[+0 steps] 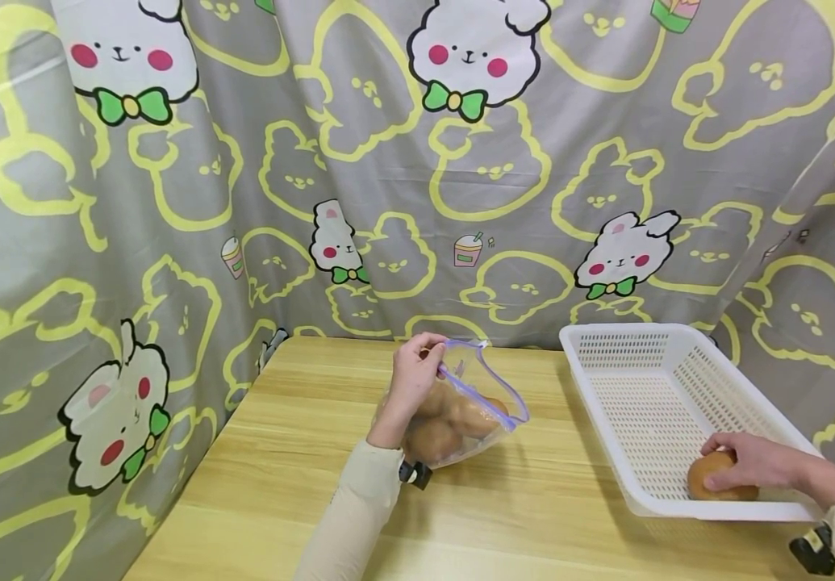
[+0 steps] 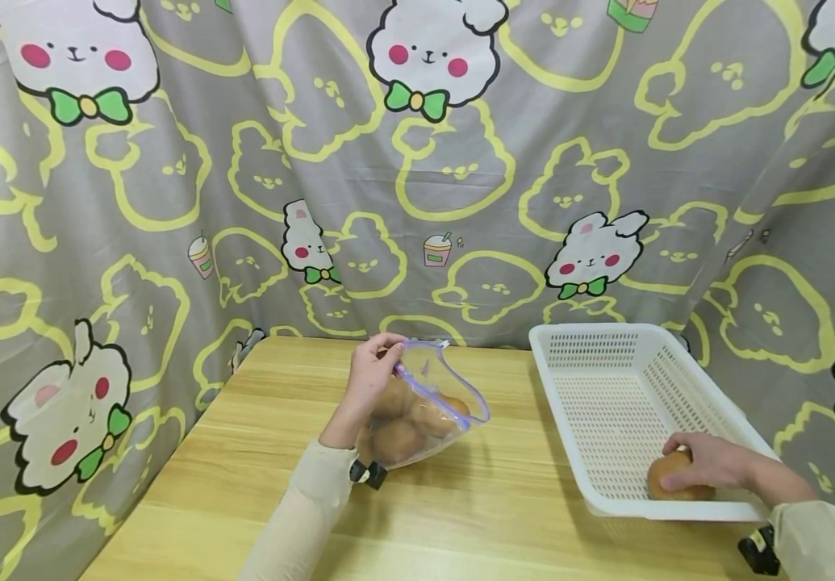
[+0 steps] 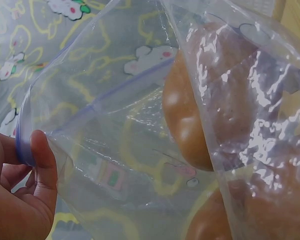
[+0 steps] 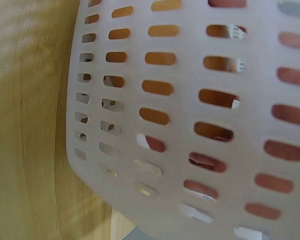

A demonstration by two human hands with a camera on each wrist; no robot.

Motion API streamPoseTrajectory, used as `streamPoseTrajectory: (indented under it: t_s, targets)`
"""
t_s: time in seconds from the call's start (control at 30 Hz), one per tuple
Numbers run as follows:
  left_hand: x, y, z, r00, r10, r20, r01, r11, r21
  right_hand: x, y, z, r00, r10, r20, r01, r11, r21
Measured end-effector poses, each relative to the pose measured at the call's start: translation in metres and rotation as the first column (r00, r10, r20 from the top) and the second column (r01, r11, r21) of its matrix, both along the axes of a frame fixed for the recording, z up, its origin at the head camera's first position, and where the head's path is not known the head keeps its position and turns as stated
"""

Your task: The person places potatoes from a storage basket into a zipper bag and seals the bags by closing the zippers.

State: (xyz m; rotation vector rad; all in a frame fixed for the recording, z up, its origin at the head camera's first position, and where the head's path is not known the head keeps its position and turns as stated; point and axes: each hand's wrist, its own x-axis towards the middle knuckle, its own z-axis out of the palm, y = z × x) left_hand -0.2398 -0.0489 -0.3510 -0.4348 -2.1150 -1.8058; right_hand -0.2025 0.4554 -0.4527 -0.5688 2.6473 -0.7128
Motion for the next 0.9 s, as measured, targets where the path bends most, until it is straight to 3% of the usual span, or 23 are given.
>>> streamPoseTrajectory:
  t_s: [0.23,0.57,0.9]
  targets:
    - [0.0,0.001,0.0,1.0,0.001,0.005,-0.001,1.0,0.005,0.004,-0.007,-0.002,0.997,-0.017,-0.079,0.009,0.995,-0.1]
    - [0.0,0.001,0.0,1.0,0.004,0.023,-0.004,1.0,0.018,0.001,-0.008,0.005,0.985,0.047,-0.166,-0.073,0.986,-0.152]
    - [0.001,-0.001,0.001,1.0,0.001,0.018,-0.001,1.0,0.009,0.001,-0.021,0.022,0.968,0.017,-0.25,-0.059,0.985,-0.162]
